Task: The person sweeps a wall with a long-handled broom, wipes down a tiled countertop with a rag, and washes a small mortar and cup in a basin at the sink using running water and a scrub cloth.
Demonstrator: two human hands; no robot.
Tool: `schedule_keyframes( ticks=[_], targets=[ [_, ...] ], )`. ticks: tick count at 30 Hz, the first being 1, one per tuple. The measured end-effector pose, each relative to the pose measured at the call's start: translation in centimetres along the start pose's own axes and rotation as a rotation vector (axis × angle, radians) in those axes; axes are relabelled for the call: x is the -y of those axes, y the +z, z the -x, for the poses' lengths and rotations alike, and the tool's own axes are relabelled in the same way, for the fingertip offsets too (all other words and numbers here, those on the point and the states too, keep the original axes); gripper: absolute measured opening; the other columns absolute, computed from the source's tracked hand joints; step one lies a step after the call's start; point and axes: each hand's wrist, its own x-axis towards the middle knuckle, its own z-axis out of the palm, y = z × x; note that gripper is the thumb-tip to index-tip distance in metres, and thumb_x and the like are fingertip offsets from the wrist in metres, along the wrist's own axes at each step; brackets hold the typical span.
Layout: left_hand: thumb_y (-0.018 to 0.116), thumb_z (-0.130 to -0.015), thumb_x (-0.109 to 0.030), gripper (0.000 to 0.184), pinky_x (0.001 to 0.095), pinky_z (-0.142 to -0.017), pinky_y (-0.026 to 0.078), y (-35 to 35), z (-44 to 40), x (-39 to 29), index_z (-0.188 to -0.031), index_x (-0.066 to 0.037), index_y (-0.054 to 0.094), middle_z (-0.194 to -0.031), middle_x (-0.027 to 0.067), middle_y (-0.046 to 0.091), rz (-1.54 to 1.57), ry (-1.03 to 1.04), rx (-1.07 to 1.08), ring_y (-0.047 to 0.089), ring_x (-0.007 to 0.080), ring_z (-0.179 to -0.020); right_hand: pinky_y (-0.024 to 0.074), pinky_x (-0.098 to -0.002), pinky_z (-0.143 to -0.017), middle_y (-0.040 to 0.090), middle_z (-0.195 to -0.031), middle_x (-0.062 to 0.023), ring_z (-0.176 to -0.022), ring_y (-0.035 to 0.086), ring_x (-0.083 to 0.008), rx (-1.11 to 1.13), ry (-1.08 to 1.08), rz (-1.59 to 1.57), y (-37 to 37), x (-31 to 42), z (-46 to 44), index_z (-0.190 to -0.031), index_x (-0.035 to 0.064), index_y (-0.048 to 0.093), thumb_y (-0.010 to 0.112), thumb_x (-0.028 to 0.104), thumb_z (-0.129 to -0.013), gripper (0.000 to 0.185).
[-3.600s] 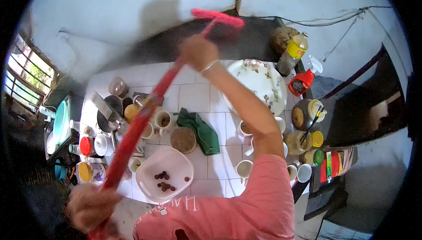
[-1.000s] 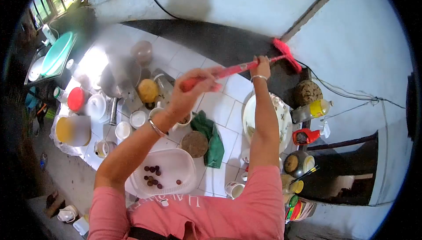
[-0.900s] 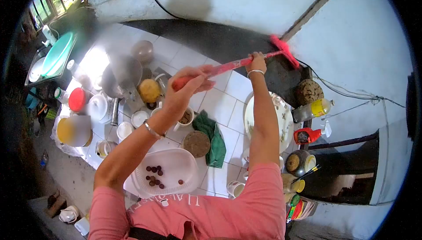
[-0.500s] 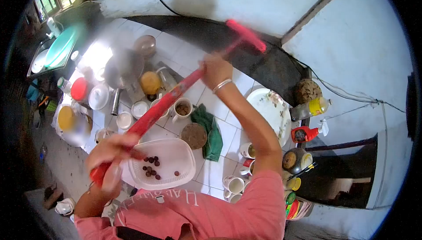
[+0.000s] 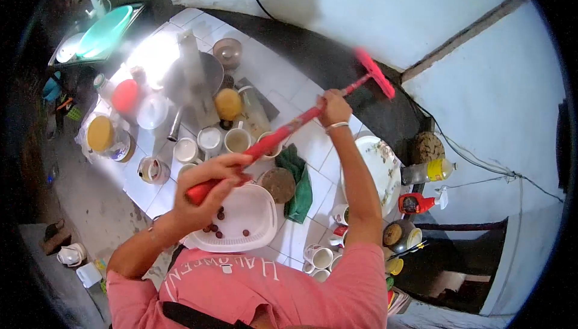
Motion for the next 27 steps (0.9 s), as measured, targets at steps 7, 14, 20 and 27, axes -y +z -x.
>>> schedule_keyframes(
  ticks=[7,14,20,27],
  targets=[
    [0.050,-0.086,-0.011,0.015,0.0416,-0.076,0.054,-4.1,8.5,-6.5,-0.081,0.002,0.056,-0.107,0.0244,0.056,-0.163,-0.011,-0.244,0.061,0.0300,-0.092,0.0509,-0.0400,-0.057,0.059,-0.086,-0.0109,-0.068,0.063,-0.0292,0.050,-0.109,-0.088,-2.4,13.9,-0.8,-0.077,0.0086,0.061,0.059,0.025,-0.078,0.017],
    [0.061,-0.082,-0.023,0.022,0.0470,-0.075,0.054,-6.8,15.1,-10.5,-0.076,-0.002,0.057,-0.103,0.0251,0.059,-0.068,0.101,-0.292,0.062,0.0338,-0.090,0.0495,-0.0418,-0.057,0.058,-0.089,-0.0104,-0.067,0.061,-0.0305,-0.047,-0.170,-0.240,-7.4,17.9,3.2,-0.082,0.0095,0.058,0.060,0.027,-0.078,0.019],
    [0.055,-0.083,0.000,0.011,0.0292,-0.087,0.044,-7.2,7.3,-1.7,-0.094,0.001,0.057,-0.122,0.0170,0.052,0.048,0.043,0.079,0.057,0.0201,-0.103,0.0467,-0.0441,-0.059,0.056,-0.081,-0.0125,-0.071,0.057,-0.0351,-0.023,-0.025,-0.093,-0.6,8.8,2.8,-0.072,0.0068,0.050,0.061,0.028,-0.080,0.025],
    [0.049,-0.086,0.002,0.009,0.0325,-0.087,0.046,-13.9,8.7,-1.9,-0.092,0.003,0.056,-0.118,0.0193,0.053,-0.026,0.041,-0.072,0.056,0.0198,-0.100,0.0475,-0.0443,-0.065,0.056,-0.085,-0.0148,-0.078,0.057,-0.0360,0.087,-0.045,-0.090,3.9,16.5,-2.3,-0.075,0.0059,0.054,0.060,0.023,-0.077,0.018]
  ],
)
